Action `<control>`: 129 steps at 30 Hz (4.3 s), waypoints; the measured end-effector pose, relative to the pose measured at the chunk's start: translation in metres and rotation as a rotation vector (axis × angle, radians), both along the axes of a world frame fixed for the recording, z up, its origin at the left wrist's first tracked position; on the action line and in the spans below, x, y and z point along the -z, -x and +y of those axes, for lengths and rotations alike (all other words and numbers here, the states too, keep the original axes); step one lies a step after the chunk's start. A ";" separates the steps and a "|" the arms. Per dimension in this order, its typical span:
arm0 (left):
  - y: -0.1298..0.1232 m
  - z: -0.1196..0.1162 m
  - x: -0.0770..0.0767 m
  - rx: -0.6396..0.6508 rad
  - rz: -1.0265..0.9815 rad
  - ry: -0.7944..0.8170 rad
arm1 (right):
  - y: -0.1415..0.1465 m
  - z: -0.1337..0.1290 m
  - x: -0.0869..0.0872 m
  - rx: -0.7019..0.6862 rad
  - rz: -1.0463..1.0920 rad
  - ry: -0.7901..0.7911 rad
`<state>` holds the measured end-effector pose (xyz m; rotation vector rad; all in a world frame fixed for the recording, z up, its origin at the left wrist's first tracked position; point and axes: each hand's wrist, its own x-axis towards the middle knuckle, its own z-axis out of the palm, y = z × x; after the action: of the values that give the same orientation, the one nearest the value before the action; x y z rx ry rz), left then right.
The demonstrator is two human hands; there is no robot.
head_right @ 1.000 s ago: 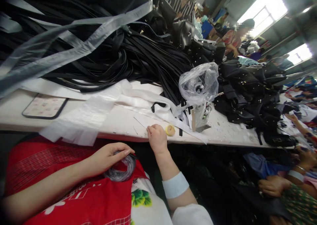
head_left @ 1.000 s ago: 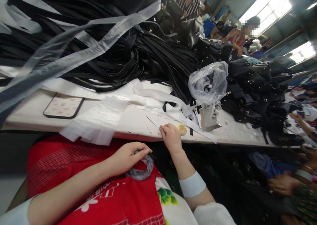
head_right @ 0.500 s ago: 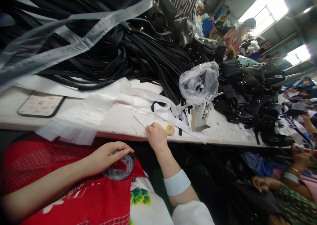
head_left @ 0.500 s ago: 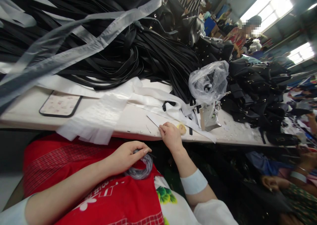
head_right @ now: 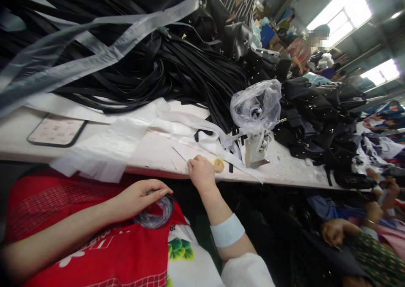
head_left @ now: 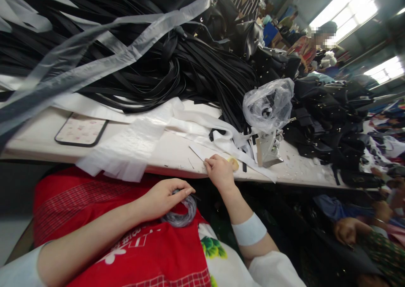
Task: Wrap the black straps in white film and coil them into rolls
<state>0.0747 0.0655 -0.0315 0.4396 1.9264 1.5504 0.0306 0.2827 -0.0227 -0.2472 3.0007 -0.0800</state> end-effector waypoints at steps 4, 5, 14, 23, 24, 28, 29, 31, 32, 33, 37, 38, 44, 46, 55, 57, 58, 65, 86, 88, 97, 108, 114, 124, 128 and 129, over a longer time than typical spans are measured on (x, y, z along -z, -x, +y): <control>0.000 0.000 -0.001 -0.003 -0.001 -0.002 | 0.001 -0.002 -0.001 -0.005 -0.030 -0.059; 0.000 0.000 -0.001 -0.005 -0.001 -0.002 | 0.001 -0.003 -0.002 -0.009 -0.034 -0.069; 0.000 -0.001 0.000 -0.008 0.002 -0.007 | 0.002 -0.005 -0.006 -0.025 -0.048 -0.092; 0.001 -0.003 -0.003 -0.008 0.007 -0.011 | 0.002 -0.005 -0.006 -0.096 -0.047 -0.176; 0.001 -0.003 -0.003 -0.010 0.009 -0.012 | 0.003 -0.005 -0.006 -0.100 -0.051 -0.181; 0.001 -0.003 -0.005 -0.010 0.028 -0.007 | 0.006 -0.004 -0.006 -0.106 -0.066 -0.217; 0.000 -0.003 -0.005 -0.009 0.031 -0.008 | 0.008 -0.004 -0.006 -0.107 -0.068 -0.224; 0.000 -0.004 -0.005 -0.013 0.032 -0.013 | 0.010 -0.004 -0.007 -0.101 -0.066 -0.226; 0.000 -0.004 -0.005 -0.015 0.033 -0.016 | 0.011 -0.004 -0.007 -0.091 -0.061 -0.223; 0.000 -0.004 -0.005 -0.016 0.034 -0.017 | 0.012 -0.005 -0.007 -0.077 -0.054 -0.219; -0.001 -0.004 -0.006 -0.011 0.055 -0.013 | 0.011 -0.010 -0.007 0.005 -0.021 -0.185; -0.002 -0.004 -0.006 -0.009 0.059 -0.013 | 0.011 -0.011 -0.008 0.027 -0.005 -0.164; -0.001 -0.008 -0.001 -0.017 0.145 -0.051 | -0.002 -0.001 -0.031 0.223 -0.189 0.563; -0.001 -0.007 0.001 -0.005 0.126 -0.071 | -0.009 0.002 -0.041 0.199 -0.507 0.942; -0.005 0.001 0.000 -0.068 -0.136 -0.170 | -0.026 -0.017 -0.037 0.141 -0.910 1.226; -0.008 -0.001 0.002 -0.152 -0.253 -0.191 | -0.032 -0.017 -0.035 0.151 -0.802 1.313; -0.009 -0.002 0.003 -0.193 -0.324 -0.202 | -0.036 -0.016 -0.035 0.118 -0.767 1.357; -0.008 0.002 0.009 -0.274 -0.574 -0.240 | -0.056 -0.007 -0.029 -0.153 -0.598 1.328; -0.009 0.004 0.009 -0.264 -0.537 -0.203 | -0.065 -0.009 -0.028 -0.133 -0.486 1.200; -0.009 0.005 0.010 -0.264 -0.536 -0.209 | -0.065 -0.010 -0.027 -0.116 -0.497 1.202; -0.010 0.004 0.010 -0.273 -0.541 -0.207 | -0.064 -0.009 -0.029 -0.137 -0.492 1.185; -0.011 0.005 0.009 -0.275 -0.507 -0.169 | -0.065 -0.006 -0.024 -0.076 -0.510 1.175; -0.010 0.005 0.011 -0.222 -0.419 -0.159 | -0.066 -0.010 -0.020 -0.114 -0.301 0.994; -0.003 0.003 -0.004 -0.197 -0.216 -0.147 | -0.046 -0.016 -0.021 0.172 -0.053 1.146; 0.036 0.005 -0.009 -0.412 -0.281 -0.122 | -0.014 0.003 -0.052 0.386 0.578 1.356; 0.049 0.007 -0.010 -0.478 -0.309 -0.137 | -0.007 0.006 -0.060 0.398 0.643 1.406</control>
<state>0.0259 0.0726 -0.0211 -0.2194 1.7639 1.9229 0.0380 0.2890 0.0378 0.2818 2.7882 -2.4864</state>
